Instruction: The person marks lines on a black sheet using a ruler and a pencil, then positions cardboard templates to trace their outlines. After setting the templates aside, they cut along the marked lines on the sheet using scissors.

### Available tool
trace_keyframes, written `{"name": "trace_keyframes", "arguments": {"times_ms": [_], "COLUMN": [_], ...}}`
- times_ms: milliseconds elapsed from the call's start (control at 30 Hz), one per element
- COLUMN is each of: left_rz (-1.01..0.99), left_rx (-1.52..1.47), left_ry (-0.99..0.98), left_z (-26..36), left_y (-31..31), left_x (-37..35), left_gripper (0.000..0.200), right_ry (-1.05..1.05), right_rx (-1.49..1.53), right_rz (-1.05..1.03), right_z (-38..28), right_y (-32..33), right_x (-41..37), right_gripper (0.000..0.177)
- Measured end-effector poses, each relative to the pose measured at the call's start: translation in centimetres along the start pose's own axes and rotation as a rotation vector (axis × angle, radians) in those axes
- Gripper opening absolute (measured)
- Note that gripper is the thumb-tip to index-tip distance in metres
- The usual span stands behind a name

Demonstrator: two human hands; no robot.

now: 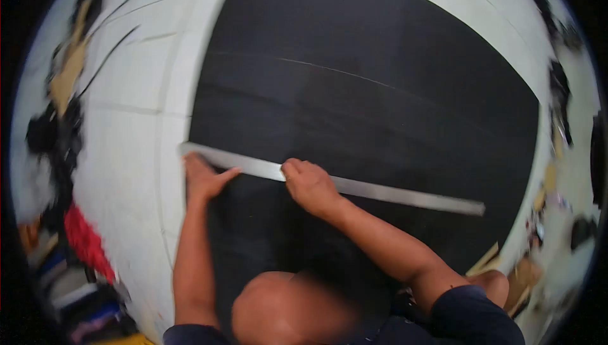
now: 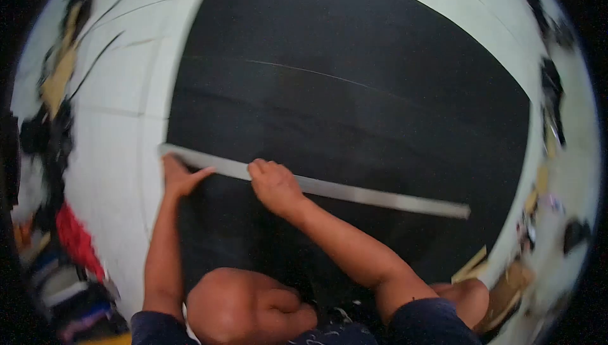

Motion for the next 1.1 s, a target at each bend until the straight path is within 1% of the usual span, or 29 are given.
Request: {"name": "trace_keyframes", "arguments": {"times_ms": [33, 67, 100, 133, 167, 200, 233, 267, 333, 400, 467, 533, 600, 667, 700, 733, 833, 900, 933, 967, 1000, 1067, 1100], "left_rz": [0.012, 0.013, 0.089, 0.082, 0.077, 0.106, 0.152, 0.139, 0.092, 0.072, 0.054, 0.057, 0.059, 0.050, 0.042, 0.034, 0.082, 0.062, 0.053, 0.034, 0.088, 0.093, 0.091], "left_rx": [0.063, -0.074, -0.087, -0.217, -0.180, -0.163, -0.057, 0.000, 0.004, 0.032, 0.039, 0.010, 0.018, 0.016, 0.012, 0.004, -0.011, -0.003, 0.004, -0.011, 0.042, 0.008, 0.029], "left_ry": [-0.012, -0.023, 0.006, -0.085, -0.091, -0.106, -0.076, -0.054, -0.033, 0.000, -0.002, -0.025, -0.028, -0.015, -0.006, 0.003, -0.022, -0.038, -0.037, -0.049, -0.048, -0.062, -0.051], "left_z": [-0.6, -0.4, -2.2, -1.8, 0.2, 0.0, -2.2, -2.4, -1.6, -1.1, -1.2, -2.2, -2.4, -2.0, -1.1, -0.6, -1.9, -1.7, -2.0, -1.6, -1.8, -1.2, -1.5], "left_y": [-0.5, 0.2, -0.8, -0.6, 0.9, 1.0, -0.1, -0.4, 0.0, 0.5, 0.2, -0.1, -0.2, -0.1, 0.4, 0.6, 0.0, -0.2, -0.2, -0.1, 0.2, 0.5, 0.5], "left_x": [0.7, 0.6, 1.5, 1.9, 0.8, 1.2, 2.6, 2.8, 2.0, 1.7, 1.9, 2.9, 3.1, 2.6, 2.0, 1.6, 2.7, 2.9, 3.1, 2.8, 2.7, 2.2, 2.1], "left_gripper": [0.145, 0.142, 0.139, 0.132, 0.126, 0.122, 0.126, 0.131, 0.135, 0.135, 0.135, 0.135, 0.135, 0.136, 0.136, 0.136, 0.136, 0.136, 0.136, 0.137, 0.137, 0.138, 0.139], "right_ry": [-0.046, -0.086, -0.126, -0.190, -0.241, -0.287, -0.367, -0.461, -0.631, -0.789, -0.889, -0.914, -0.973, -1.069, -1.100, -1.115, -1.158, -1.098, -1.056, -0.971, -0.885, -0.730, -0.616], "right_rx": [0.024, 0.040, 0.062, 0.046, 0.034, 0.033, 0.067, 0.048, 0.074, 0.018, -0.051, -0.105, -0.029, -0.006, 0.041, 0.013, -0.099, -0.393, -0.532, -0.560, -0.555, -0.539, -0.528], "right_rz": [0.038, 0.081, 0.121, 0.162, 0.198, 0.227, 0.261, 0.280, 0.355, 0.426, 0.490, 0.579, 0.685, 0.780, 0.777, 0.787, 0.799, 0.699, 0.640, 0.635, 0.612, 0.572, 0.503], "right_z": [1.5, 3.1, 4.6, 6.6, 8.4, 9.8, 11.7, 14.1, 18.2, 21.4, 23.6, 27.4, 31.7, 33.7, 34.0, 34.5, 34.5, 31.3, 29.6, 28.2, 26.7, 22.8, 20.6], "right_y": [1.8, 3.7, 5.7, 7.8, 9.7, 11.2, 13.0, 14.2, 17.4, 20.8, 23.9, 25.9, 27.2, 28.9, 29.5, 30.1, 30.6, 31.2, 31.1, 30.6, 29.4, 26.7, 24.6], "right_x": [-2.1, -3.9, -6.3, -8.6, -10.6, -12.5, -14.7, -17.2, -21.9, -26.1, -29.5, -33.4, -37.3, -39.6, -40.1, -40.6, -41.3, -38.9, -37.5, -36.2, -34.4, -30.2, -27.5], "right_gripper": [0.009, 0.010, 0.010, 0.012, 0.013, 0.014, 0.017, 0.022, 0.026, 0.029, 0.031, 0.031, 0.031, 0.031, 0.023, 0.023, 0.025, 0.026, 0.027, 0.027, 0.025, 0.023, 0.020]}}
Point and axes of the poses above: each hand's wrist, its own x-axis towards the middle knuckle, its own y-axis out of the back of the hand, z = x × y, the point moved 10 cm from there along x, towards the middle knuckle, and after that the axes turned 7 degrees about z, right-handed, at the moved point
